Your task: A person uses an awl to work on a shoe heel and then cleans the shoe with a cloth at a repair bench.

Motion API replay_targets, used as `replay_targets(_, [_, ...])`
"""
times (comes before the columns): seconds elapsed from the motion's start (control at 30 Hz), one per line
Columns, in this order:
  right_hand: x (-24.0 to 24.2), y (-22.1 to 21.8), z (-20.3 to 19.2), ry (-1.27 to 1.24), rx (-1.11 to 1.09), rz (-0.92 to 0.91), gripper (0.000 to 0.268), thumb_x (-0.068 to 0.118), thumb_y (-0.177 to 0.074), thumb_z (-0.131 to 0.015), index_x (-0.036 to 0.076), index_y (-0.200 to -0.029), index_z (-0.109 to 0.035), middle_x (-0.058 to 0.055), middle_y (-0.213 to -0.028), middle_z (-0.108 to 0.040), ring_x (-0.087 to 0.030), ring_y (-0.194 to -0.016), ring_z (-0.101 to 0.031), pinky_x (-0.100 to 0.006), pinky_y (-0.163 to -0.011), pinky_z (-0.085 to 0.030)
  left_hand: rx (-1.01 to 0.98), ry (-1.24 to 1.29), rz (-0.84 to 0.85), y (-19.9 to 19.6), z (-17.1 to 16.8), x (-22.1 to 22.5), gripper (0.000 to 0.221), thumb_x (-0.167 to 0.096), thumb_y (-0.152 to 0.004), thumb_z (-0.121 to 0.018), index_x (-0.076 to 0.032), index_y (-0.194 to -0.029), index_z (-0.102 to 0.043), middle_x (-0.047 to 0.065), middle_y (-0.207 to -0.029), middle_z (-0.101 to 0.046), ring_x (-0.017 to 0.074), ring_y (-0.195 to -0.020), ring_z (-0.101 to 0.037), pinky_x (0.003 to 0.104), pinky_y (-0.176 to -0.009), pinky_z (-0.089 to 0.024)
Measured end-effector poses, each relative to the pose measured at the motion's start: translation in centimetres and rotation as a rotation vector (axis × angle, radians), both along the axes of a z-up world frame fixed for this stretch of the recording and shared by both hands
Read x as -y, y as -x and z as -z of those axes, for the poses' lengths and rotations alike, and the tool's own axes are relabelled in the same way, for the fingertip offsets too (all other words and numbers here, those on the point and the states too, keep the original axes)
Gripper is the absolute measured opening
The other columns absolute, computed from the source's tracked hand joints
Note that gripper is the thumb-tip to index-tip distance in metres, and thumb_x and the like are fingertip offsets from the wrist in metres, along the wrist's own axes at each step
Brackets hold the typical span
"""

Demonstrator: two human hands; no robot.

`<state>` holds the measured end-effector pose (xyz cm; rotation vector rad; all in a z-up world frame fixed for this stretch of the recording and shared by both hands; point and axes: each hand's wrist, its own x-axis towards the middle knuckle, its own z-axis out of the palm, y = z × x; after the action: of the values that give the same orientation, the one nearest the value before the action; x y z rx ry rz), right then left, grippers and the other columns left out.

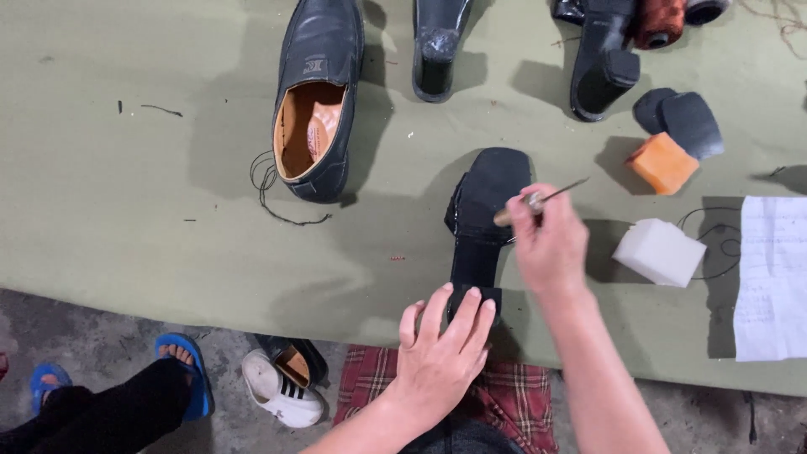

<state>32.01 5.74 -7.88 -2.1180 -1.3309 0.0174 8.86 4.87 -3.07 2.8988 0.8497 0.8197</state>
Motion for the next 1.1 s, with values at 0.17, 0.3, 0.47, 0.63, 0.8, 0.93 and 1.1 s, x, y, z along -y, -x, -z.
replay_targets(0.17, [-0.2,0.9,-7.3,-0.065,-0.166,-0.072,0.019,0.022,-0.109,-0.061,0.003,-0.110,-0.062,-0.007,-0.100,-0.070,-0.020,-0.077,-0.069,-0.032,-0.069,-0.053,0.048,0.011,0.007,0.2,-0.9,-0.3,0.029,-0.023,-0.096,-0.063,-0.017,-0.124,-0.070,0.002,-0.129,-0.067,0.0285,-0.120,-0.061,0.043,-0.096,-0.040])
replay_targets(0.3, [0.4,2.0,-8.0,-0.293,-0.260,-0.020,0.019,0.021,-0.114,-0.056,0.002,-0.116,-0.059,-0.009,-0.096,-0.063,-0.015,-0.072,-0.063,-0.028,-0.070,-0.049,0.126,0.042,0.001,-0.2,-0.8,-0.5,0.026,-0.017,-0.094,-0.062,-0.015,-0.119,-0.071,0.004,-0.125,-0.068,0.0293,-0.117,-0.064,0.043,-0.094,-0.041])
replay_targets(0.47, [-0.7,0.9,-6.1,-0.058,-0.267,-0.027,0.016,0.022,-0.106,-0.062,0.008,-0.110,-0.065,-0.002,-0.095,-0.068,-0.016,-0.080,-0.065,-0.030,-0.075,-0.050,0.067,0.031,0.026,0.0,-0.5,-0.6,0.035,-0.024,-0.089,-0.071,-0.016,-0.123,-0.071,0.003,-0.131,-0.063,0.0283,-0.124,-0.058,0.045,-0.096,-0.042])
replay_targets(0.63, [-0.7,-1.9,-8.4,-0.372,-0.403,-0.119,0.012,0.002,-0.114,-0.053,-0.006,-0.123,-0.056,-0.016,-0.099,-0.065,-0.017,-0.073,-0.065,-0.024,-0.063,-0.056,0.090,0.059,0.036,0.0,-0.1,-0.2,0.032,-0.023,-0.091,-0.070,-0.015,-0.122,-0.071,0.003,-0.129,-0.065,0.0295,-0.120,-0.062,0.045,-0.096,-0.040])
replay_targets(0.8, [-1.4,-3.1,-9.2,-0.354,-0.285,0.043,0.032,0.019,-0.114,-0.063,-0.002,-0.137,-0.058,-0.011,-0.106,-0.065,-0.018,-0.076,-0.060,-0.029,-0.072,-0.055,0.120,0.071,0.036,0.0,0.8,-0.2,0.044,-0.023,-0.085,-0.077,-0.017,-0.128,-0.067,0.003,-0.133,-0.062,0.0282,-0.124,-0.059,0.044,-0.097,-0.041])
replay_targets(0.93, [-3.2,-3.7,-5.7,-0.515,-0.186,-0.027,0.022,0.009,-0.115,-0.062,-0.006,-0.130,-0.058,-0.016,-0.103,-0.065,-0.019,-0.078,-0.059,-0.030,-0.072,-0.054,0.161,0.075,0.052,0.0,2.0,-0.1,0.045,-0.024,-0.087,-0.079,-0.018,-0.130,-0.066,0.003,-0.135,-0.062,0.0288,-0.123,-0.059,0.045,-0.097,-0.041])
replay_targets(1.1, [-4.9,-4.6,-5.7,-0.107,-0.088,-0.030,0.031,0.031,-0.109,-0.061,0.002,-0.111,-0.068,-0.009,-0.105,-0.071,-0.019,-0.080,-0.061,-0.034,-0.070,-0.047,0.128,0.072,0.036,-0.1,2.1,0.1,0.049,-0.028,-0.084,-0.078,-0.019,-0.130,-0.064,0.002,-0.136,-0.061,0.0308,-0.124,-0.060,0.048,-0.097,-0.042])
